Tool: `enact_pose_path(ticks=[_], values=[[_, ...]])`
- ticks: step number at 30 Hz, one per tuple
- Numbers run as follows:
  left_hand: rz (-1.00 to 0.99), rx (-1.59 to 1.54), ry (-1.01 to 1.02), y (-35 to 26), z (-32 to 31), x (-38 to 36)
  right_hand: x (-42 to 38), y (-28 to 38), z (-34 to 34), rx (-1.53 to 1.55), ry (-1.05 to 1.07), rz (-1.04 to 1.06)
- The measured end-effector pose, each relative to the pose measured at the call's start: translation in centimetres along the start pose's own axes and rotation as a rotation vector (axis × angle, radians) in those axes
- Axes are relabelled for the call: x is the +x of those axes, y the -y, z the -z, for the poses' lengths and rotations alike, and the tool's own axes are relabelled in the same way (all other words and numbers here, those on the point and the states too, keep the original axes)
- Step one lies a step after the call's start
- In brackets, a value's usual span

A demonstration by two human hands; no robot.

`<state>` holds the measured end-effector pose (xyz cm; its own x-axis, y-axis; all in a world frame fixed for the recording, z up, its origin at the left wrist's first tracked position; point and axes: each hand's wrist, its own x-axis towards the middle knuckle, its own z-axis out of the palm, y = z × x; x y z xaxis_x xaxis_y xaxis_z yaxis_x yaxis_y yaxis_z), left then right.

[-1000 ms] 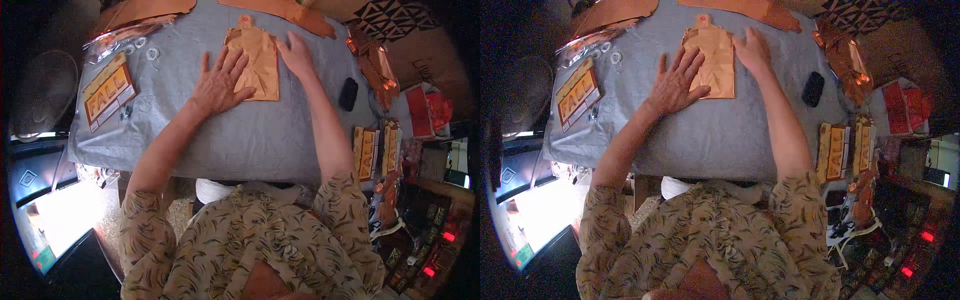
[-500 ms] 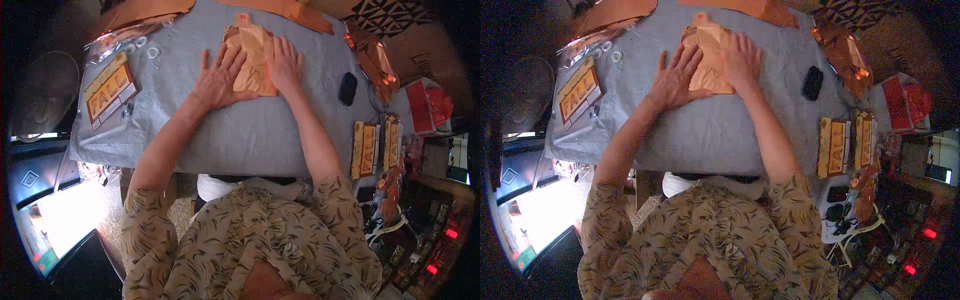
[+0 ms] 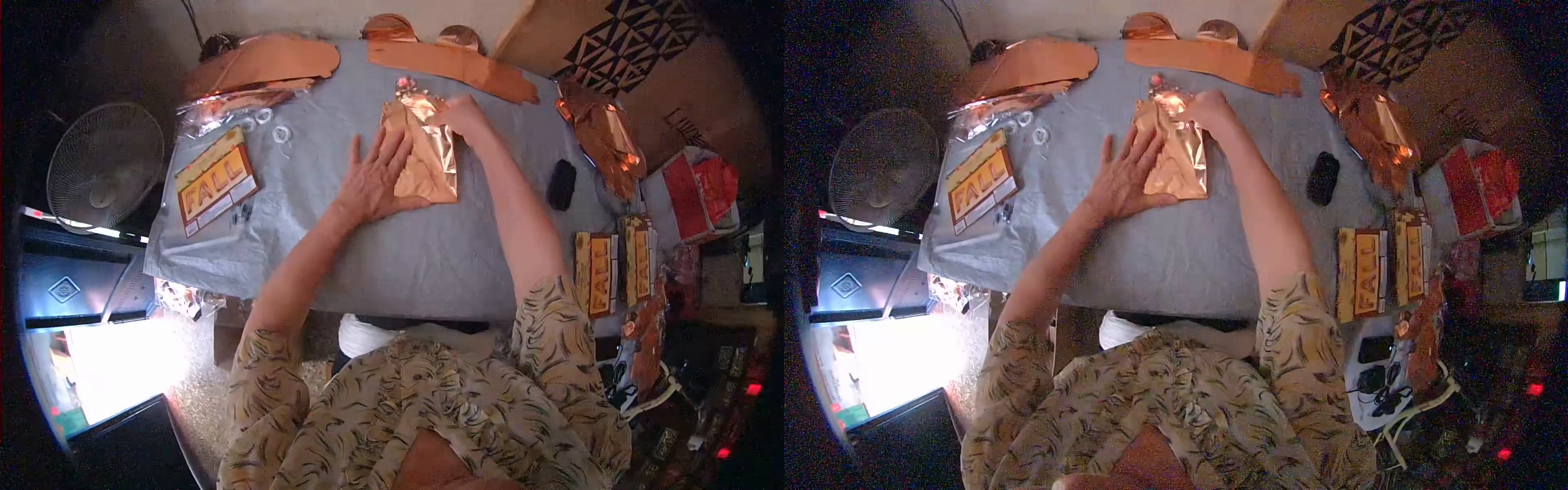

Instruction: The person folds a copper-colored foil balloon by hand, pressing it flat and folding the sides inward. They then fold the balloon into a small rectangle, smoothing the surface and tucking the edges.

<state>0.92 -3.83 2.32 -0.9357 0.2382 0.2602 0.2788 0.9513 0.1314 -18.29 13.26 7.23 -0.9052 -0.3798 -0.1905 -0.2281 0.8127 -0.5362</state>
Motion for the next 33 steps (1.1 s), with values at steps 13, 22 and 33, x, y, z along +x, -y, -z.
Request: enact_pose_path(ticks=[13,22,33], values=[[0.063,-0.448,-0.421,4.0,1.8,-4.1,-23.1,-3.9,-4.3,-0.106,-0.483,0.852],[0.024,-0.291,-0.155,0.9,1.5,-6.6,-26.7,-5.7,-4.8,-0.005,-0.378,0.524],[0.104,-0.371,-0.309,2.9,2.1,-5.8,-21.3,-4.4,-8.6,-0.247,-0.241,0.538]])
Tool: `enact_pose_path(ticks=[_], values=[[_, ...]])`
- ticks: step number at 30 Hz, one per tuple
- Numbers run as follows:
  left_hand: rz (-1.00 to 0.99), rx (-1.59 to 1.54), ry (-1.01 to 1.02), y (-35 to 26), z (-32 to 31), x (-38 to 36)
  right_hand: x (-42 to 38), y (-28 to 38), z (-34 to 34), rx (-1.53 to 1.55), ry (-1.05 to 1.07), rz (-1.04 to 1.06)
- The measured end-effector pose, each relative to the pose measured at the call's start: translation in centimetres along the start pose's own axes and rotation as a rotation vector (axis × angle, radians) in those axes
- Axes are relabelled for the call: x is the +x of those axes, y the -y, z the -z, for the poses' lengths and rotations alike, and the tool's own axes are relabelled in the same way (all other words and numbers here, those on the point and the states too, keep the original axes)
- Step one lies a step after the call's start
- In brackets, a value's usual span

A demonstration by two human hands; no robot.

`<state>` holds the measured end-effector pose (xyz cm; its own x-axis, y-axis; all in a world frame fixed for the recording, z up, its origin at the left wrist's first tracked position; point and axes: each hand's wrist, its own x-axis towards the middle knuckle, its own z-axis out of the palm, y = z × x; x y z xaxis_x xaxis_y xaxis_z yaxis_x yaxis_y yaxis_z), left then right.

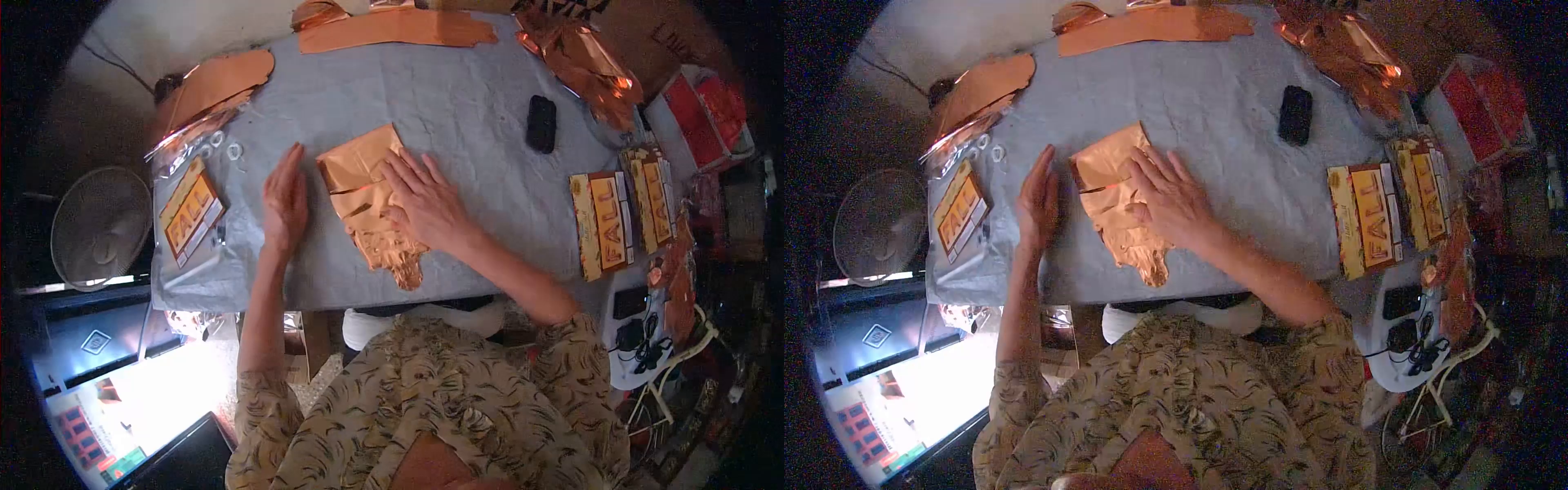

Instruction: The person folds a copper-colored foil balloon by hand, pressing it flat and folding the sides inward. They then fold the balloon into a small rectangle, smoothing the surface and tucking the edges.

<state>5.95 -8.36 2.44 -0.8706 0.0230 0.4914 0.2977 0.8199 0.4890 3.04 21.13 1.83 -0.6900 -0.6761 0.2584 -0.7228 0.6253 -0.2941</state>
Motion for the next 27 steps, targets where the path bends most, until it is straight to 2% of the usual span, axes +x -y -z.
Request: enact_pose_path(ticks=[4,6,8,10,11,16,17,19,27], values=[[0.107,-0.049,0.013,1.1,0.1,0.4,-0.1,0.1,0.2,0.023,0.033,-0.006],[0.19,-0.074,0.058,0.6,0.5,1.0,0.1,-0.2,-0.1,0.069,-0.042,0.017],[0.208,-0.08,0.058,0.6,0.3,1.3,0.2,-0.1,0.2,0.052,0.027,0.012],[0.208,-0.133,0.024,1.6,-0.3,1.3,0.7,0.5,0.9,0.036,0.092,-0.03],[0.152,-0.132,0.025,2.0,-0.3,1.4,0.7,0.6,0.8,0.045,0.116,0.017],[0.165,-0.244,0.004,3.3,-1.9,2.1,0.9,-0.1,-0.1,-0.088,0.084,0.025],[0.2,-0.244,-0.018,3.5,-2.2,2.2,0.9,-0.1,0.0,-0.088,0.111,0.057],[0.056,-0.138,-0.071,4.0,-2.6,2.5,1.1,0.2,0.3,-0.096,0.109,0.042],[0.08,-0.147,-0.054,4.0,-2.9,3.0,1.2,0.0,0.0,-0.071,0.128,0.046]])
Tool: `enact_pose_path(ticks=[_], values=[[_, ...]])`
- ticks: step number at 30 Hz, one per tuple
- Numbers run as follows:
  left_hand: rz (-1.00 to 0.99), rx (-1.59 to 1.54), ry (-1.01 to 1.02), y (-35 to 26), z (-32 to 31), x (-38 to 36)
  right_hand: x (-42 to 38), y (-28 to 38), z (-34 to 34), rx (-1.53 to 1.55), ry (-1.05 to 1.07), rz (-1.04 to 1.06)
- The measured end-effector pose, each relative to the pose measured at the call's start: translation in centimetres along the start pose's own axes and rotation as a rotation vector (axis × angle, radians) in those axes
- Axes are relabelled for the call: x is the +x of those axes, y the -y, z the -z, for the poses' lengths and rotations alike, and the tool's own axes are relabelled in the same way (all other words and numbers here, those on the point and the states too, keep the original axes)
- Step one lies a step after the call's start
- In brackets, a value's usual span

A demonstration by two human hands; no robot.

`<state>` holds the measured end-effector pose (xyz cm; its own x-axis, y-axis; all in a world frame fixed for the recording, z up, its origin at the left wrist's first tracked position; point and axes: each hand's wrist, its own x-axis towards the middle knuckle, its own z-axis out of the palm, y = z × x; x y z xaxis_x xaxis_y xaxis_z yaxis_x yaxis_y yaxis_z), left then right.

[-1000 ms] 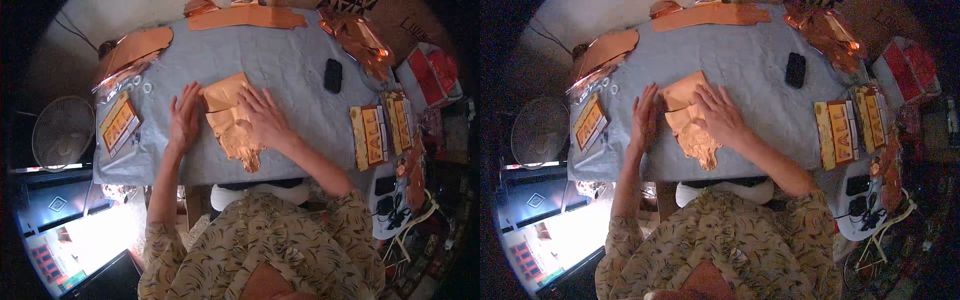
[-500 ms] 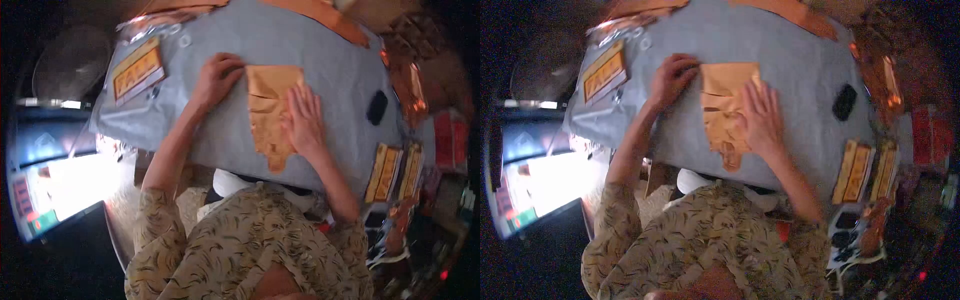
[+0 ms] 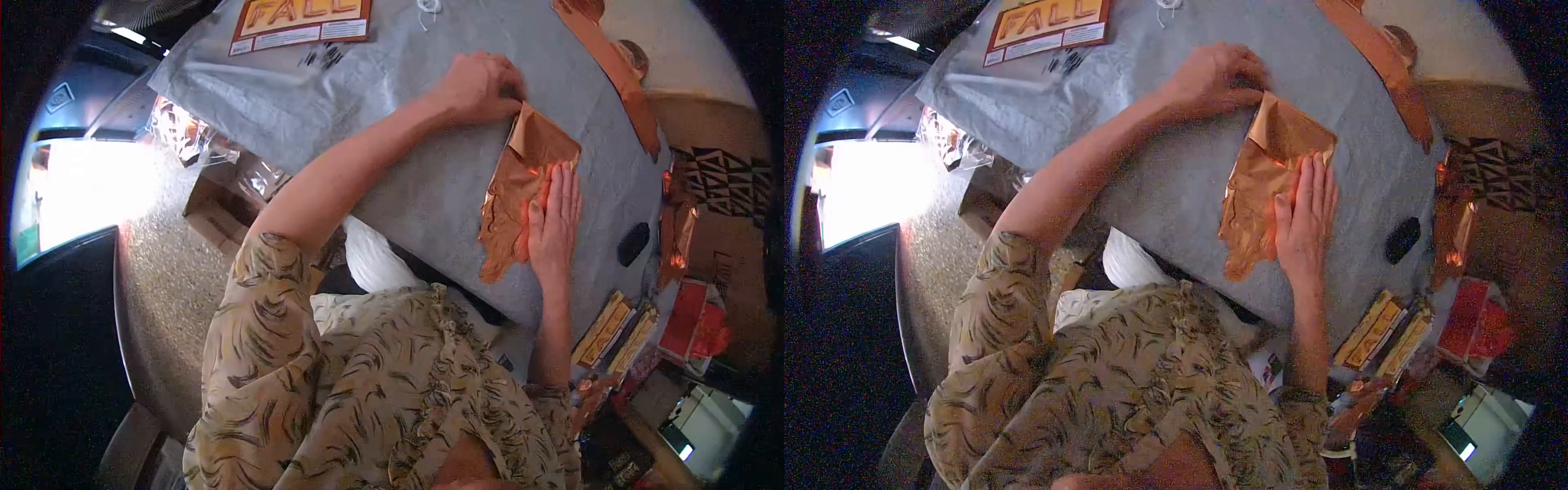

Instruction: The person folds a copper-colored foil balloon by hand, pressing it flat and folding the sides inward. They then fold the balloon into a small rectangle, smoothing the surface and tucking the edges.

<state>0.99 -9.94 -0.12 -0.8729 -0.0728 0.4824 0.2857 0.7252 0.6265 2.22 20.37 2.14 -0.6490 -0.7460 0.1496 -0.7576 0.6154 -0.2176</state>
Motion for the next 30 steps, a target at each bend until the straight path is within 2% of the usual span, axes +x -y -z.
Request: enact_pose_path(ticks=[11,13,22,25,30], values=[[0.1,-0.029,-0.029,-0.5,-1.1,1.0,0.1,-0.5,-0.7,-0.026,-0.021,0.022],[0.169,-0.002,0.042,-0.6,-1.0,1.4,0.1,-0.2,-0.8,-0.055,-0.018,-0.011],[0.093,-0.021,-0.058,0.4,-2.1,1.0,0.1,0.3,-0.5,-0.075,0.028,-0.076],[0.13,-0.022,-0.032,0.2,-1.8,1.1,0.1,0.6,-0.3,-0.049,0.027,-0.082],[0.072,0.002,-0.046,0.7,-2.1,1.0,-0.1,0.5,-0.4,-0.078,0.019,-0.078]])
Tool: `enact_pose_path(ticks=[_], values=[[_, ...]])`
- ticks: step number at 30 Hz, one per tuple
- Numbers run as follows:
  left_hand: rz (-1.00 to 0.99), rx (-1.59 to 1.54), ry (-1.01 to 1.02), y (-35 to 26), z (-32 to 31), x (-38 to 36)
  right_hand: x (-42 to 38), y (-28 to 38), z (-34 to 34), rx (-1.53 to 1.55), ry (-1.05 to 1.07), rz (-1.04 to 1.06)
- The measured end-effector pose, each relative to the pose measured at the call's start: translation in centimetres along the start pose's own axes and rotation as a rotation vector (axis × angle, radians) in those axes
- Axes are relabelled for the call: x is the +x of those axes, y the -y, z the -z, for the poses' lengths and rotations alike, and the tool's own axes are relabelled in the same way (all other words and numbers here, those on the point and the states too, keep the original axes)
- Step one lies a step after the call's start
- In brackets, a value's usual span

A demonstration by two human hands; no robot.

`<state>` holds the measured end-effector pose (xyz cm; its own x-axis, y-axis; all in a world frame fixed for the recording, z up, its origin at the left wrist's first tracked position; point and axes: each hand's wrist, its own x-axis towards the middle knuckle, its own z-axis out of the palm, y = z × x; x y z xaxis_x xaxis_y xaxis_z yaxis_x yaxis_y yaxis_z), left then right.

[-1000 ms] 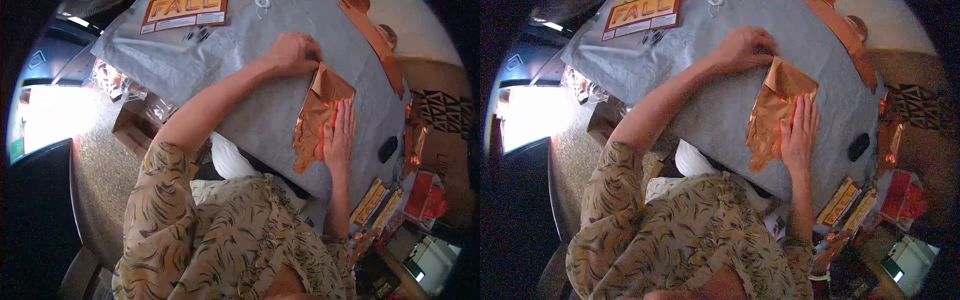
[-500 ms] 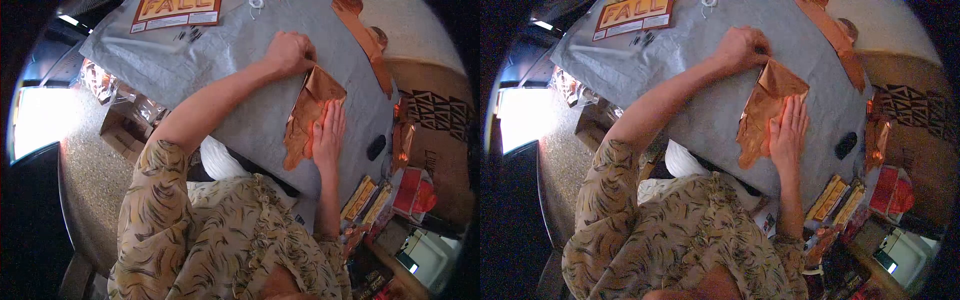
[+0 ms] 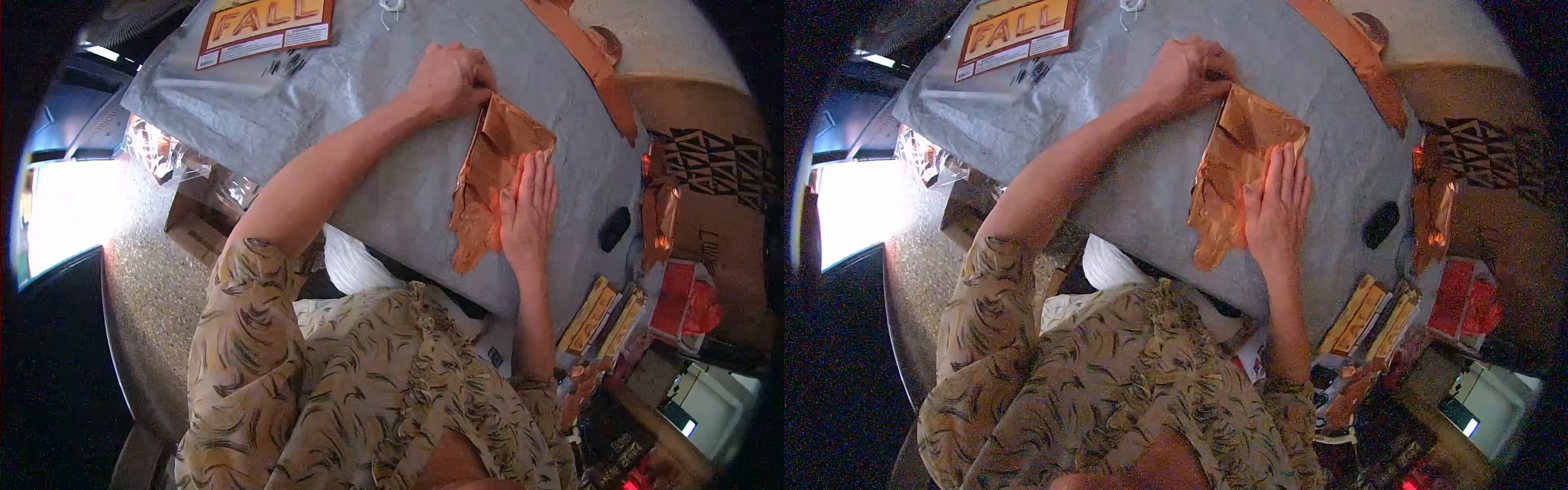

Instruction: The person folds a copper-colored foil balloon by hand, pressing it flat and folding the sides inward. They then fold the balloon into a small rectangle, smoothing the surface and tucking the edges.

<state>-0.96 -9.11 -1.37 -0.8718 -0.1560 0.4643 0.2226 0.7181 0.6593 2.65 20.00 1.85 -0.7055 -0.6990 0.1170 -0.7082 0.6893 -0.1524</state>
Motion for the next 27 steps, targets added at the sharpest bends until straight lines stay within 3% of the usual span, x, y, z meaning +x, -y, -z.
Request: enact_pose_path(ticks=[8,11,13,23,26,27], values=[[-0.01,0.066,0.049,-0.3,0.8,0.1,0.0,0.0,0.0,-0.014,-0.04,0.018],[-0.145,0.039,0.001,-0.2,1.0,0.2,0.0,0.2,0.2,0.016,-0.052,-0.005],[-0.03,-0.028,0.088,-0.1,1.0,0.5,0.0,0.0,0.0,0.024,-0.069,0.022],[-0.066,0.021,0.102,-1.2,1.6,0.0,-0.4,0.1,0.2,0.021,-0.099,-0.006],[-0.198,-0.055,-0.001,-2.9,1.8,-1.1,-0.3,-0.1,0.0,0.025,-0.117,-0.004],[-0.297,0.159,0.092,-4.6,2.2,-2.2,-0.3,0.0,-0.1,0.031,-0.109,-0.01]])
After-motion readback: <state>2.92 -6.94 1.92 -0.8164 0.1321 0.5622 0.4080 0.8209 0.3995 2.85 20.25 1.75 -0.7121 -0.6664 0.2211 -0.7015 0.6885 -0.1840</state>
